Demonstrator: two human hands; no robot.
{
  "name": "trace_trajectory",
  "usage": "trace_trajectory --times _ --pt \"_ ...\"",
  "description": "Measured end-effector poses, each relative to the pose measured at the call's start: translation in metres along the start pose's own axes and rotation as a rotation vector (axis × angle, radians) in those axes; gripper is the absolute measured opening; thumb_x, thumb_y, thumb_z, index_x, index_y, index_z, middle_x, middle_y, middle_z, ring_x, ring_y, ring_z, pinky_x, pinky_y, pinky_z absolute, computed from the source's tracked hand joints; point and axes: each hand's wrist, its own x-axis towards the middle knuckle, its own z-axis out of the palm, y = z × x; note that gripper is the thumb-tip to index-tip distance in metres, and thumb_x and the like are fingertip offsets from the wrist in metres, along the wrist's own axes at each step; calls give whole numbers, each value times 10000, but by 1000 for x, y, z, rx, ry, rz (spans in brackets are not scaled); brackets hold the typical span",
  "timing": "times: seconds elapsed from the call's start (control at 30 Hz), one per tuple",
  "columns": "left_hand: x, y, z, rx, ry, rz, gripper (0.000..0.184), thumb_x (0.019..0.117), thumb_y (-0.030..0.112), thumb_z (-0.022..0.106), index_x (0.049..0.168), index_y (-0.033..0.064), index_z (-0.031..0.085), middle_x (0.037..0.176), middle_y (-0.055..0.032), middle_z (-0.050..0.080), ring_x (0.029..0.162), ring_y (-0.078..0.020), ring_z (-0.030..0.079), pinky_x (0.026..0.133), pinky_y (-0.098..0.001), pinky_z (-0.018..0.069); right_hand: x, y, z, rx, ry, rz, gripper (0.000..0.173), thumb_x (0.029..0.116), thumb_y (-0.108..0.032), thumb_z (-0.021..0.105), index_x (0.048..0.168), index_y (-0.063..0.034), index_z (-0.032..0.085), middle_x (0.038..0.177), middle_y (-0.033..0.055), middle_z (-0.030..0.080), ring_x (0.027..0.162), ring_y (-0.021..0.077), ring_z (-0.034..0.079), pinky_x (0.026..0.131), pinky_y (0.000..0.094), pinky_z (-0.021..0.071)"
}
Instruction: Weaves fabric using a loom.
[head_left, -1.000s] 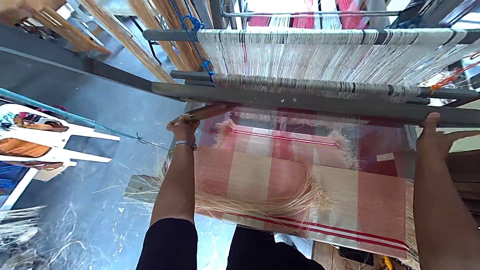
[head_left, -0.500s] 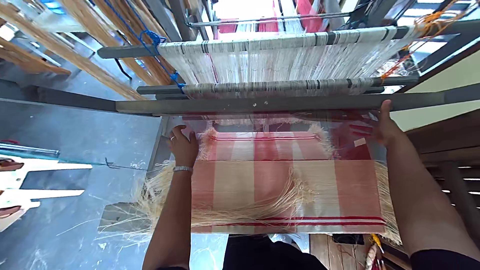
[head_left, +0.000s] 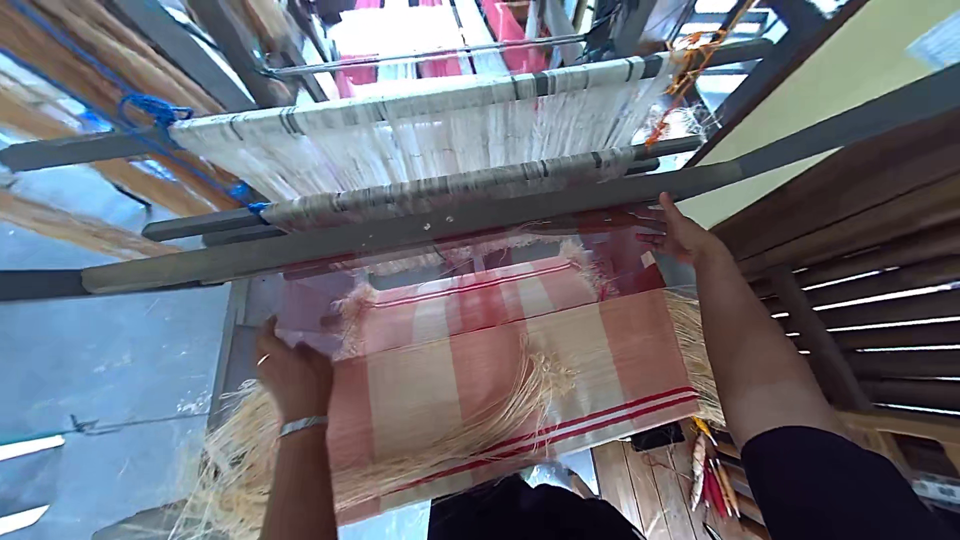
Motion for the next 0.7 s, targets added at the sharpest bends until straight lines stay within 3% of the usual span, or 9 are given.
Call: trace_trajectory --times 0.1,0.2,0.33,0.47,0.6,0.7 --pt "-7 -31 -15 40 -121 -110 572 995 31 440 1549 -48 320 1419 -322 542 1280 -515 551 1062 -683 407 1 11 0 245 -37 -26 454 1093 -410 439 1426 -110 511 1322 74 642 1069 205 703 893 348 600" --pt "-12 -46 -26 32 -239 -139 451 1032 54 387 1468 -28 472 1245 -288 659 1169 -467 629 1018 -651 448 10 16 9 306 36 -56 340 1123 -216 388 1377 -29 514 1208 114 679 1017 199 716 890 346 606" --pt "-8 -51 -39 98 -270 -135 328 1045 59 425 1278 -39 633 1203 -322 651 1155 -493 618 1015 -681 423 20 18 13 296 28 -69 307 1084 -197 515 1330 -16 537 1091 84 704 936 155 724 860 311 611" --pt "-2 -58 -48 114 -335 -194 309 1076 140 462 1216 -59 652 1183 -311 659 1159 -469 617 1031 -653 420 22 17 16 253 70 -67 258 1044 -165 595 1246 -6 595 1008 65 718 863 129 723 805 275 613" --pt "3 -63 -54 97 -374 -220 324 1083 200 491 1193 -55 657 1136 -302 674 1115 -451 636 998 -657 433 10 19 -5 211 275 -68 293 1054 -224 586 1268 -23 585 999 49 694 819 105 699 756 259 601" --pt "3 -62 -54 76 -371 -217 321 1081 199 496 1188 -60 654 1131 -310 674 1096 -458 643 978 -662 440 -10 34 -23 348 494 -42 307 1067 -305 534 1253 -62 564 1017 44 646 793 113 665 723 278 583"
